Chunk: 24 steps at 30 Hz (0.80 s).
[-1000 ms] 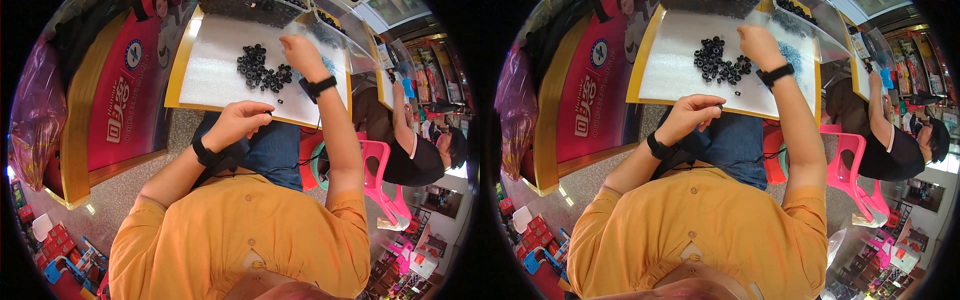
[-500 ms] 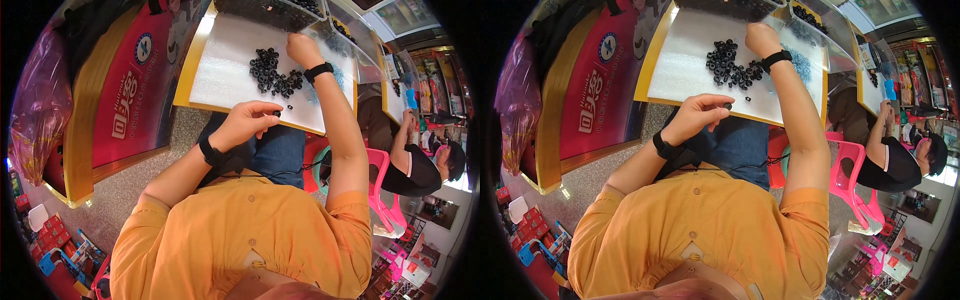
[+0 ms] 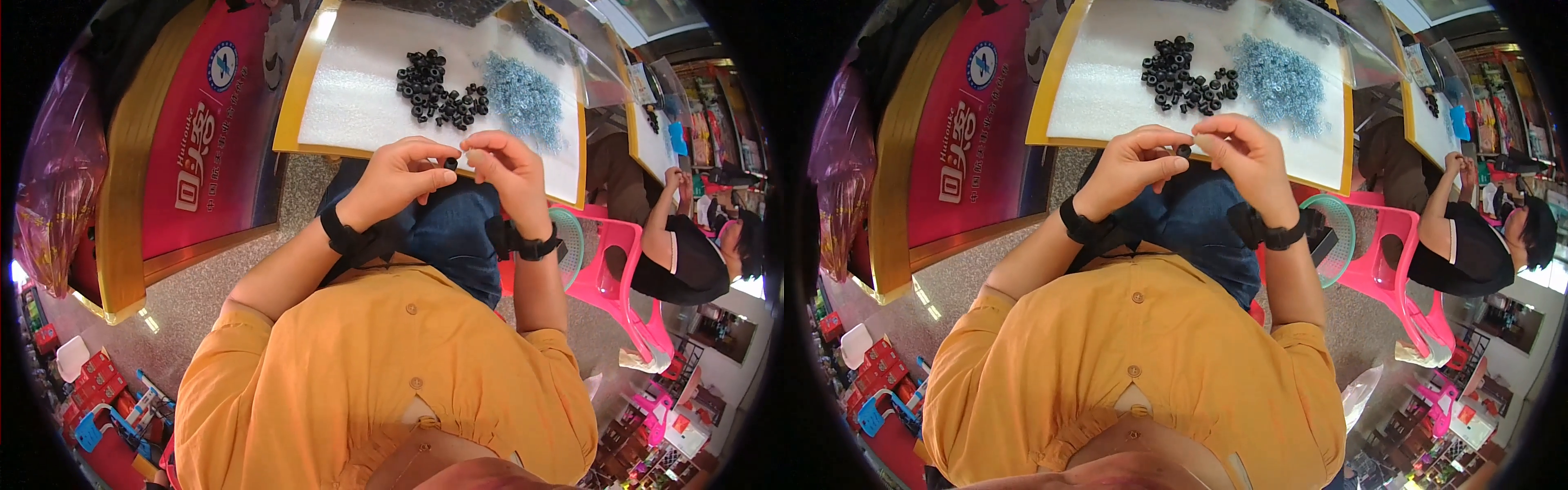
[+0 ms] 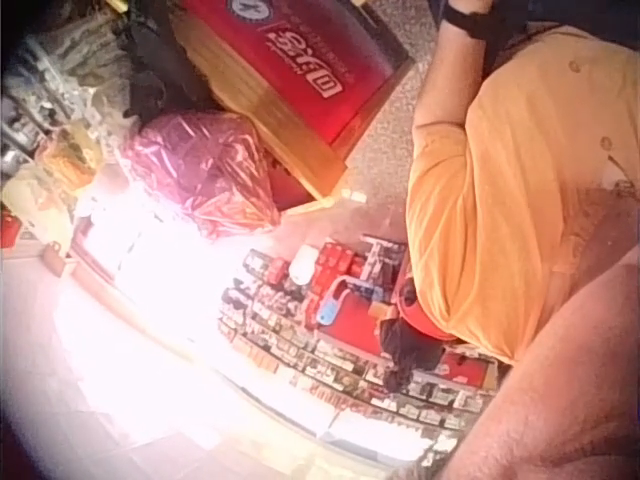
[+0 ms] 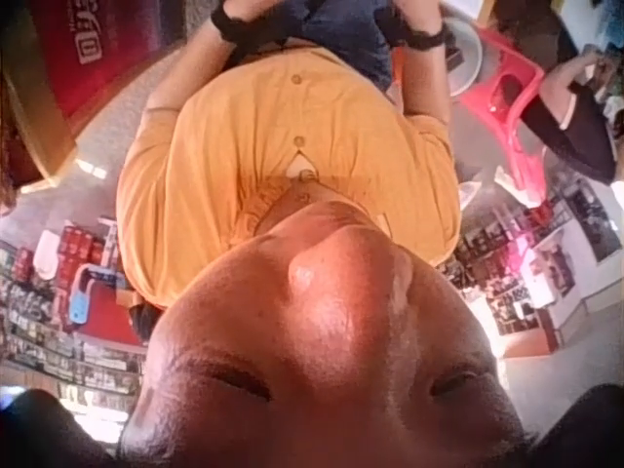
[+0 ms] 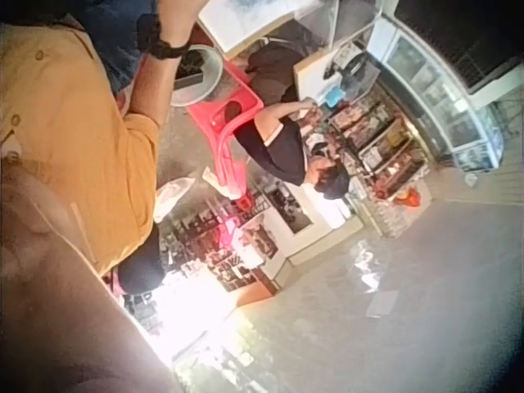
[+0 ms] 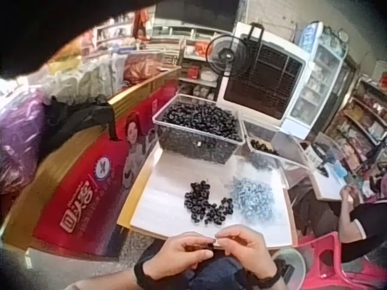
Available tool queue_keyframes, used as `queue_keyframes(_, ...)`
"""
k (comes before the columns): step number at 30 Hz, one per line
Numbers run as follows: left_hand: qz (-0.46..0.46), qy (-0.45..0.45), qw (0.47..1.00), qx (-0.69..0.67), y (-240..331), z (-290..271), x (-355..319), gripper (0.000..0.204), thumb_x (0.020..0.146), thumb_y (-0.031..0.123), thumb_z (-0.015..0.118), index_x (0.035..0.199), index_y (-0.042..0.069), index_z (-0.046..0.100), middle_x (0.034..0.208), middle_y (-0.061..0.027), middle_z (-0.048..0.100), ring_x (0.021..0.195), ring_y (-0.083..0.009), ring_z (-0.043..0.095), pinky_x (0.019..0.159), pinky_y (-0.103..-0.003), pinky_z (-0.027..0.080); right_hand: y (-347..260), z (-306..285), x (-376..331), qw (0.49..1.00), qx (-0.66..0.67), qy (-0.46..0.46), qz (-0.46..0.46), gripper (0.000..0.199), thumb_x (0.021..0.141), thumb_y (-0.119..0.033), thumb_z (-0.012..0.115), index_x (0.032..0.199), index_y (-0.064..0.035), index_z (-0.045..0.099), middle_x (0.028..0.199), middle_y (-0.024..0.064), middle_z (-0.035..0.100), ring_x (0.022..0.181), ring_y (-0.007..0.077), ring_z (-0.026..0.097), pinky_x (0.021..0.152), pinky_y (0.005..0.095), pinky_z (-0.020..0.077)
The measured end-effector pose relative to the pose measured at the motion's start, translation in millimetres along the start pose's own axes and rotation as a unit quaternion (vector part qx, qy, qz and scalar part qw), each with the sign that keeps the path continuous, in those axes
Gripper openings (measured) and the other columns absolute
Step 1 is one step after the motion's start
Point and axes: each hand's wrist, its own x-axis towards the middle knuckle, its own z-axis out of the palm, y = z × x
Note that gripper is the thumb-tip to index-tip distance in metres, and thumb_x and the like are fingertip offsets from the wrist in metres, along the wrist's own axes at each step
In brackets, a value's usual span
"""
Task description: The person assembles small components by inserting pins into black plastic pieces by hand.
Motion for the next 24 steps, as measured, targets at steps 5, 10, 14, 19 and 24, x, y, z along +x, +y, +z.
queue_keyframes(5, -0.073, -0.034, 0.995, -0.052, 0.2, 3.3, -2.5, 0.031, 0.088, 0.009, 0.072, 0.118, 0.0, 0.067, 0.085, -0.0012, 0.066, 0.064, -0.0064, 0.056, 0.053, -0.021, 0.046, 16.1, 6.6, -18.9, 0.997, 0.053, 0.033, -0.043, 0.013, 0.09, -0.002, 0.067, 0.103, 0.0009, 0.069, 0.104, 0.0054, 0.064, 0.073, 0.0089, 0.059, 0.062, 0.021, 0.0473)
queue_keyframes(10, -0.071, -0.035, 0.997, -0.016, -1.2, 7.1, -5.1, 0.032, 0.087, 0.009, 0.074, 0.117, 0.001, 0.067, 0.082, -0.0009, 0.066, 0.063, -0.0057, 0.056, 0.052, -0.02, 0.045, 18.5, 7.8, -25.2, 0.995, -0.005, 0.053, -0.079, 0.014, 0.088, -0.002, 0.071, 0.102, -0.0021, 0.071, 0.102, 0.0056, 0.064, 0.075, 0.0094, 0.06, 0.063, 0.0221, 0.0482)
queue_keyframes(14, -0.036, -0.029, 0.998, 0.052, -2.0, 8.8, -6.1, 0.029, 0.085, 0.008, 0.076, 0.112, 0.001, 0.069, 0.083, 0.0003, 0.064, 0.062, -0.0046, 0.057, 0.051, -0.02, 0.046, 24.2, 5.1, -27.3, 0.983, -0.117, 0.046, -0.136, 0.016, 0.085, -0.002, 0.072, 0.101, -0.005, 0.073, 0.1, 0.0057, 0.065, 0.078, 0.0113, 0.062, 0.065, 0.0241, 0.0493)
queue_keyframes(19, -0.031, -0.034, 0.997, 0.057, -3.3, 9.7, -7.2, 0.024, 0.085, 0.009, 0.076, 0.108, 0.002, 0.071, 0.083, 0.0005, 0.063, 0.064, -0.0042, 0.057, 0.05, -0.02, 0.047, 15.8, 0.5, -30.1, 0.946, -0.254, 0.015, -0.198, 0.021, 0.082, 0.001, 0.073, 0.101, -0.008, 0.074, 0.1, 0.0081, 0.066, 0.083, 0.0187, 0.065, 0.069, 0.0282, 0.0522)
queue_keyframes(24, -0.077, -0.051, 0.995, 0.046, 0.1, 7.7, -6.4, 0.027, 0.088, 0.014, 0.074, 0.112, 0.0, 0.07, 0.08, -0.0007, 0.065, 0.06, -0.0058, 0.056, 0.053, -0.021, 0.046, 15.2, -2.2, -31.4, 0.933, -0.269, -0.017, -0.239, 0.024, 0.082, 0.001, 0.072, 0.103, -0.0082, 0.073, 0.101, 0.0088, 0.066, 0.084, 0.0214, 0.066, 0.071, 0.0295, 0.0534)
